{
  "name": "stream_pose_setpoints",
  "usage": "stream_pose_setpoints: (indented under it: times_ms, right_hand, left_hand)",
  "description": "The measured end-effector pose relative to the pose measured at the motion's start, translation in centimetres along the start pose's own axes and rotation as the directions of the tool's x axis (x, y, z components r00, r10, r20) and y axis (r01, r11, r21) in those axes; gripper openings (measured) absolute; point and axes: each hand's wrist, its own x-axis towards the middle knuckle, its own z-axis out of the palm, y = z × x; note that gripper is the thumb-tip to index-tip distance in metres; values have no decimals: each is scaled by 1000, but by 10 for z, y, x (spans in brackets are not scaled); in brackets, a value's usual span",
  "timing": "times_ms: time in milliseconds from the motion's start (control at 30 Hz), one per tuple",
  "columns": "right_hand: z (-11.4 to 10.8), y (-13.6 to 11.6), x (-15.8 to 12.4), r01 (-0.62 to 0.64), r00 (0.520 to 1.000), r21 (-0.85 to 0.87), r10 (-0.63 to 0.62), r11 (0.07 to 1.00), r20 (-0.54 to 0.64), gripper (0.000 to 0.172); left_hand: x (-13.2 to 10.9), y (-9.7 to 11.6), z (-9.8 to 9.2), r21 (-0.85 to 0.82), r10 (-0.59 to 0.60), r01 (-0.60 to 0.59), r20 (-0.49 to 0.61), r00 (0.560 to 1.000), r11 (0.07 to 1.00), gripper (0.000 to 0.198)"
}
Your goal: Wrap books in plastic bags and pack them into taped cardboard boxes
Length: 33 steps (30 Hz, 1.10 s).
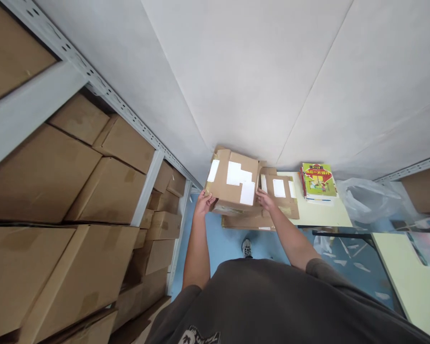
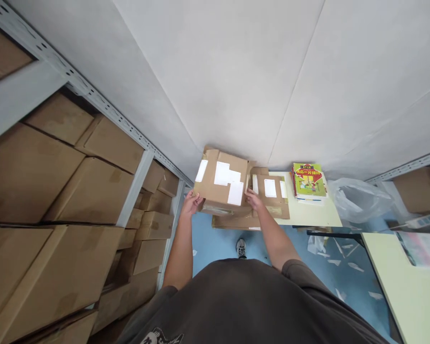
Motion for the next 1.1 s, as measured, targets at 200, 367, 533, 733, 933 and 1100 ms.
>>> stream_pose_setpoints:
  times_ms: [200, 367, 533, 733, 933, 1100]
  right_hand:
    - [-41, -64, -9, 142, 989, 181, -131, 973, -70, 59]
    - [-90, -123, -36, 153, 984, 172, -166, 973, 62, 59]
    - [-145, -160, -74, 176, 968, 199, -206, 964, 143, 70]
    - [-222, -178, -132, 264, 950, 191, -289, 945, 118, 84]
    - [-329, -169, -217, 366, 929, 212, -370, 906, -25, 80]
    - [-424, -147, -315, 420, 906, 217, -391, 881, -164, 86]
  left_hand:
    - [-3, 34, -1, 30, 94, -93, -37, 995, 995, 50]
    - [-15, 46, 26, 28, 157, -157, 15, 988, 987, 69]
    - [-26, 57, 62, 23, 175, -179, 137, 975, 984, 75]
    - [-50, 59, 145, 25, 221, -239, 297, 929, 971, 86]
    - [-87, 44, 263, 69, 143, -197, 471, 871, 978, 95]
    - [-114, 17, 375, 124, 36, -154, 653, 756, 980, 97]
